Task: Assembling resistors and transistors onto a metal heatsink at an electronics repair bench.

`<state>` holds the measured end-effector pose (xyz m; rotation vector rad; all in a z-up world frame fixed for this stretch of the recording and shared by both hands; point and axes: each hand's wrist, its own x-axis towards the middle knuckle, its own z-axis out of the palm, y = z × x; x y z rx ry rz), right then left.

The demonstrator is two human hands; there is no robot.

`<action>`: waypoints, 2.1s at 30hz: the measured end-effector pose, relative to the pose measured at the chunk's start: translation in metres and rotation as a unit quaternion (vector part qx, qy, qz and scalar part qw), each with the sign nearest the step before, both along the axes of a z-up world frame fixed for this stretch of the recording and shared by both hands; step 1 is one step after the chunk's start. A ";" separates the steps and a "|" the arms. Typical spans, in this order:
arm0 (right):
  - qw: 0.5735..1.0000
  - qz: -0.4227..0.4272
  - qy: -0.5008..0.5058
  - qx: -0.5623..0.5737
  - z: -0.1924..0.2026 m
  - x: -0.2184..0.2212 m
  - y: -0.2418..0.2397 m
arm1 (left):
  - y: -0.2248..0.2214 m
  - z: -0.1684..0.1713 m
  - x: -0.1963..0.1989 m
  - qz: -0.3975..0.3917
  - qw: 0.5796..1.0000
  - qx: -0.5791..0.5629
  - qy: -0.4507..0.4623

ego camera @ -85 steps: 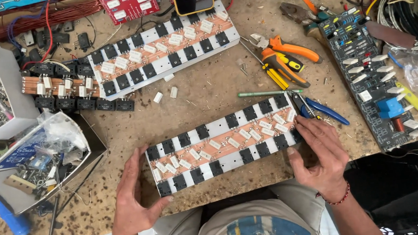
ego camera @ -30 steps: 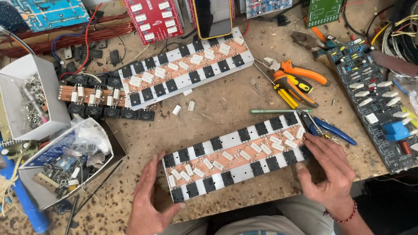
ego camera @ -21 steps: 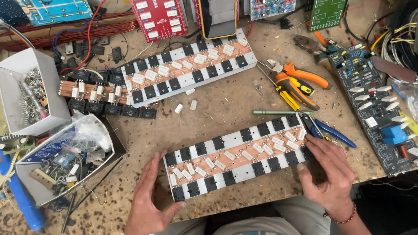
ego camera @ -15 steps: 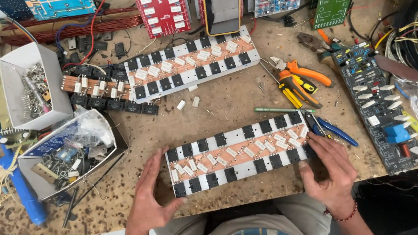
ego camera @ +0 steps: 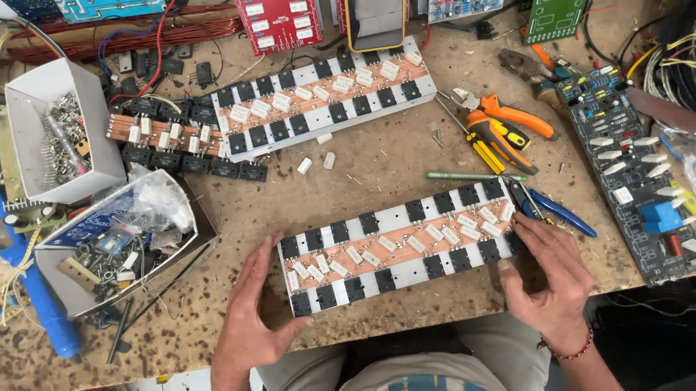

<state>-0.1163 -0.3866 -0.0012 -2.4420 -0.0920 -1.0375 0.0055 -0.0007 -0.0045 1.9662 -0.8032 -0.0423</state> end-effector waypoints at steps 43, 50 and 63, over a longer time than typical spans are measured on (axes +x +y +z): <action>0.998 0.024 -0.030 0.055 0.001 0.003 0.000 | -0.003 -0.004 0.007 -0.028 0.996 -0.084 0.005; 0.994 0.052 -0.067 -0.066 0.003 0.002 0.046 | 0.000 -0.005 0.006 -0.027 0.997 -0.074 -0.012; 0.983 0.154 -0.012 -0.097 0.022 0.018 0.094 | -0.001 -0.007 0.007 -0.030 0.995 -0.084 -0.035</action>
